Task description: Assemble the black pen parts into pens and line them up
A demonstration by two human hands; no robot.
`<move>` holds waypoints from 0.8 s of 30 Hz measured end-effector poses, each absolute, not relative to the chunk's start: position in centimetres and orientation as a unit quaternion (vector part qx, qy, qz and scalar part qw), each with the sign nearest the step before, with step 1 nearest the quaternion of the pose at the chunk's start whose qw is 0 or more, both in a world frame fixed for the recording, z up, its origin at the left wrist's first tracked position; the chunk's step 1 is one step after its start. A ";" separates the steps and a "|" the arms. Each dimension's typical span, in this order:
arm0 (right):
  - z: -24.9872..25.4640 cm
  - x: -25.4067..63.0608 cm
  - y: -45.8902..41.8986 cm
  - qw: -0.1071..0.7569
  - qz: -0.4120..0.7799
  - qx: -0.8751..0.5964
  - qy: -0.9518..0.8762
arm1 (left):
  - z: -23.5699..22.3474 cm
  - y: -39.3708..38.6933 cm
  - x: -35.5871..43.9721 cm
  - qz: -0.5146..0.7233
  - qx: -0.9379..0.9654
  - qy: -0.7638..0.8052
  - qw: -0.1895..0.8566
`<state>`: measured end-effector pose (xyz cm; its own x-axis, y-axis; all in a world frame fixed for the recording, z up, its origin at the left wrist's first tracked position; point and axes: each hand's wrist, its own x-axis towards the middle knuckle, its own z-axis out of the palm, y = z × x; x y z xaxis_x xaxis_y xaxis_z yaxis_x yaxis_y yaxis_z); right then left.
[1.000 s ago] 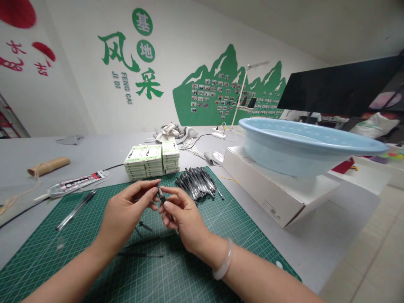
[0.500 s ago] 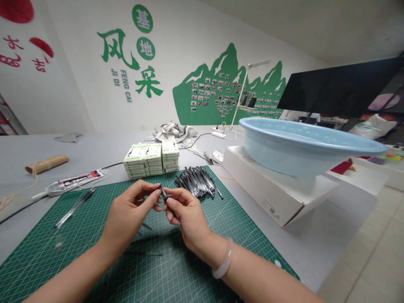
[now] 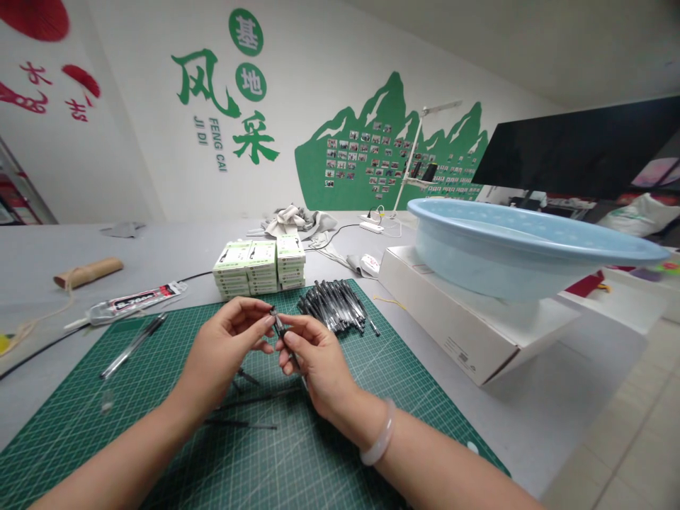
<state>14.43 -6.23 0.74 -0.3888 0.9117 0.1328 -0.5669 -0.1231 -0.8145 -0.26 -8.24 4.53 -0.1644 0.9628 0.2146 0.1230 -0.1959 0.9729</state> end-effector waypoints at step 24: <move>0.4 14.7 -5.9 0.502 0.718 -0.232 -0.423 | 4.3 -8.3 -0.5 0.539 0.541 0.534 0.363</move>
<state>14.66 -5.88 0.43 -0.3895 0.9165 0.0916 -0.5242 -0.1388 -0.8402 -0.47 -8.25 4.30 -0.1521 0.9687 0.1960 0.1868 -0.1666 0.9682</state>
